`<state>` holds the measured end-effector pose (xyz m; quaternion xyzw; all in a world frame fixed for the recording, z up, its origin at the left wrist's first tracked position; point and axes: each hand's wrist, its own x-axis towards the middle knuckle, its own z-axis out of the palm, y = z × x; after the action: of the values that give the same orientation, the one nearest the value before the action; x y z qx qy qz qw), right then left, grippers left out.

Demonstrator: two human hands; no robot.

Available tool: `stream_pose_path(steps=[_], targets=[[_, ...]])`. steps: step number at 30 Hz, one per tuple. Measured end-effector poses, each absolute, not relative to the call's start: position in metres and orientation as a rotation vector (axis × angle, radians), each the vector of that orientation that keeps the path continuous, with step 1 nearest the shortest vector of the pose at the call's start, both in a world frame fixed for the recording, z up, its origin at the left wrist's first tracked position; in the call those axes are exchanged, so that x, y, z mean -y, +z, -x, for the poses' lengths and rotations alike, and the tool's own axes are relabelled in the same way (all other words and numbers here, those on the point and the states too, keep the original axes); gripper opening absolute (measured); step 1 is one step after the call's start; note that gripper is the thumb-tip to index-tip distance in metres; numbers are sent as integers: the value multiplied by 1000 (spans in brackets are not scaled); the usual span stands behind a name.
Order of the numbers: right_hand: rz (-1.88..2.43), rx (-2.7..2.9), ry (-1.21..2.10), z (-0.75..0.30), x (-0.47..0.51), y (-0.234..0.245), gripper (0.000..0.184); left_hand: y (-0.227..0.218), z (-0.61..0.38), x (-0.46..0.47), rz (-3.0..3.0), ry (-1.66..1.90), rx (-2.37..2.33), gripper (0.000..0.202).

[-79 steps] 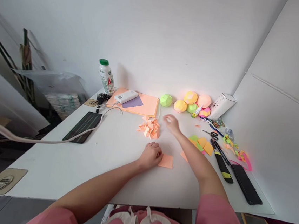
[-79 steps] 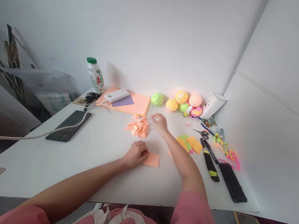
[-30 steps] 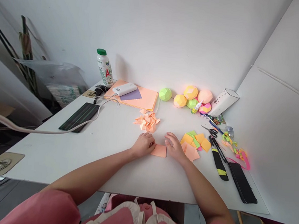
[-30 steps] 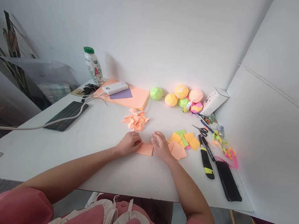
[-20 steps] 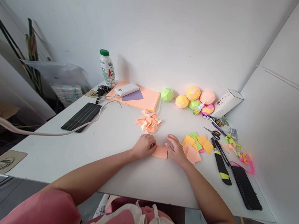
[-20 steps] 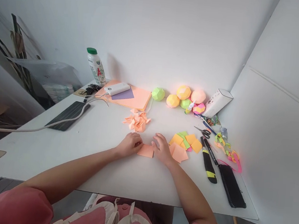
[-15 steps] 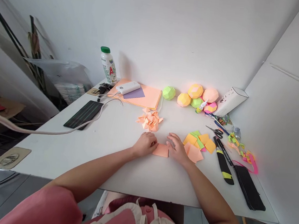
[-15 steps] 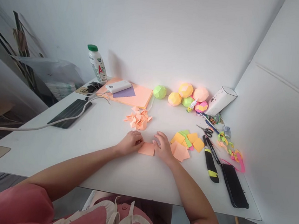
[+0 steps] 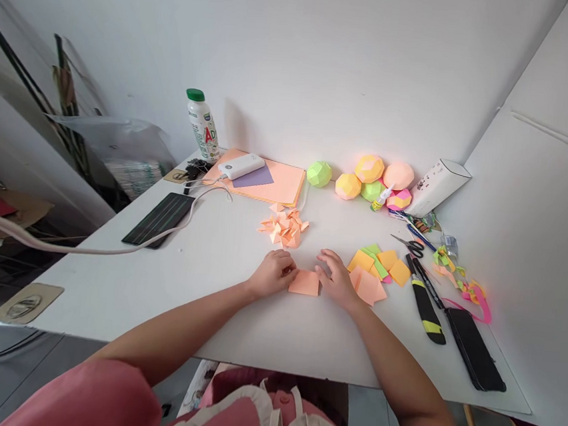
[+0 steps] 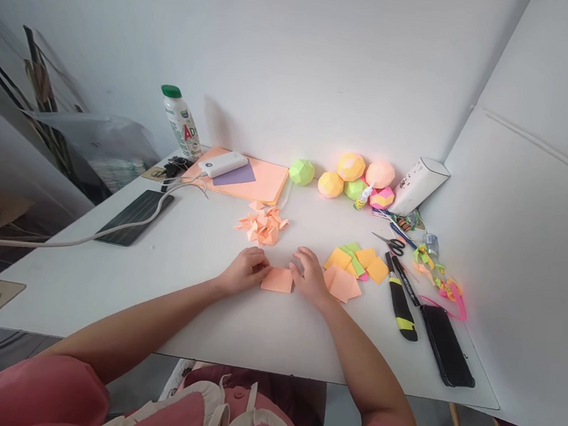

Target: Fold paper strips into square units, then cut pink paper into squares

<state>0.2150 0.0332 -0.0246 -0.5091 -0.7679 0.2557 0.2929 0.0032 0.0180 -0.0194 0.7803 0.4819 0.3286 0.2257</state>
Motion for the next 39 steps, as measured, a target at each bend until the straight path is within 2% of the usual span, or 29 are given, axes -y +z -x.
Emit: stream_pose_path(steps=[16, 29, 39], targets=[[1344, 2060, 727, -216, -39, -25, 32, -21, -1, -11, -2087, 959, -1365, 17], [1248, 2158, 562, -210, -35, -37, 31, -24, 0, -10, -2095, 971, -1406, 16], [1204, 2183, 598, -210, -34, -28, 19, -23, 0, -14, -1951, 1035, -1432, 23]])
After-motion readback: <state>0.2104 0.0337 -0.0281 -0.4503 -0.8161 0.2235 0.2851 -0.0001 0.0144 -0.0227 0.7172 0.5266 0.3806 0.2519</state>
